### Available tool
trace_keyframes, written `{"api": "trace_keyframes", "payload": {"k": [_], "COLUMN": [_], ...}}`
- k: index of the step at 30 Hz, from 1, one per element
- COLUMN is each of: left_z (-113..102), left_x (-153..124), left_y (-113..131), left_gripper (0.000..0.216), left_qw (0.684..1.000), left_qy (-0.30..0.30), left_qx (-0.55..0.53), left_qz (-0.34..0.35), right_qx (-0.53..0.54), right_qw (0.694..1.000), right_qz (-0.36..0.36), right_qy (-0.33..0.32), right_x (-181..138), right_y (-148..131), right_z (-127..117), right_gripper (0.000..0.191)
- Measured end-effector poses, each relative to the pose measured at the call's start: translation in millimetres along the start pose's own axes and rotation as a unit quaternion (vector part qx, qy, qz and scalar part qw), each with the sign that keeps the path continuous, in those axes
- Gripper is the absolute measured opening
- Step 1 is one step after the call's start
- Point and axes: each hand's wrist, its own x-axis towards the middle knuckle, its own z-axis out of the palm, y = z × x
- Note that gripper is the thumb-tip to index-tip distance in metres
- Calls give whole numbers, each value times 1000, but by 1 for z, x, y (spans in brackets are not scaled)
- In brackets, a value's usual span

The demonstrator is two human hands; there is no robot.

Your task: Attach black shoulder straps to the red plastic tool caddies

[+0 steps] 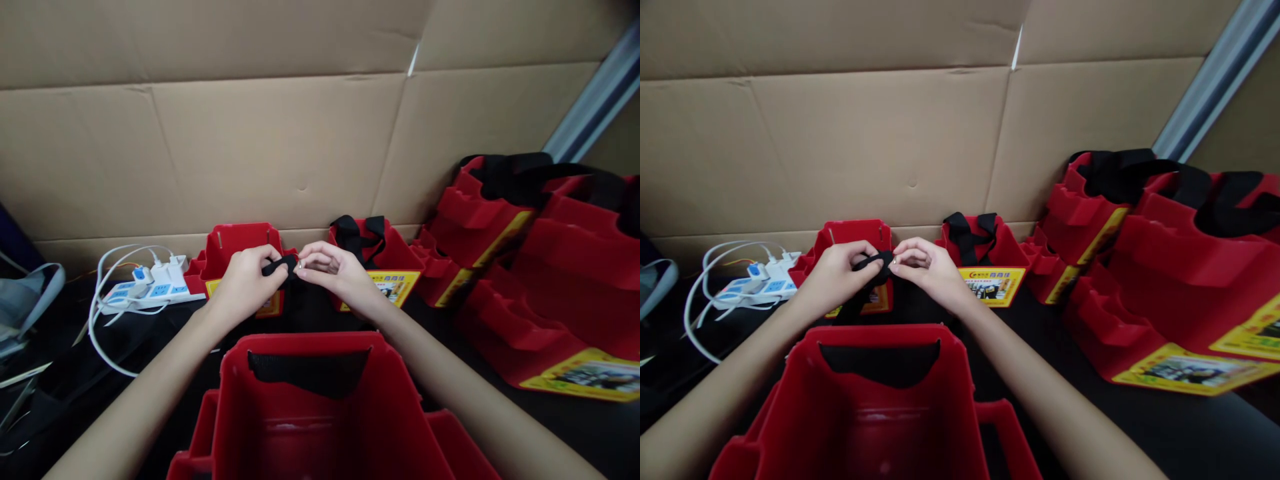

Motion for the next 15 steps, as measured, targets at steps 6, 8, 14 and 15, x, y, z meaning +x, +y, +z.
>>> {"api": "trace_keyframes", "payload": {"k": [6,8,14,15], "left_z": [-5,-3,13,15], "left_x": [4,5,4,3], "left_y": [-7,-9,-11,-11], "left_gripper": [15,16,12,13], "left_qw": [981,982,993,993], "left_qy": [-148,-141,-54,-38], "left_qx": [-126,-128,-98,-106], "left_qz": [-28,-20,33,40], "right_qx": [-31,-27,46,66], "right_qw": [998,999,999,998], "right_qz": [-22,-32,-4,5], "right_qy": [-40,-34,-1,11], "right_x": [0,0,0,0], "right_y": [-2,-1,2,1], "right_z": [0,1,1,1], "right_gripper": [17,14,28,30]}}
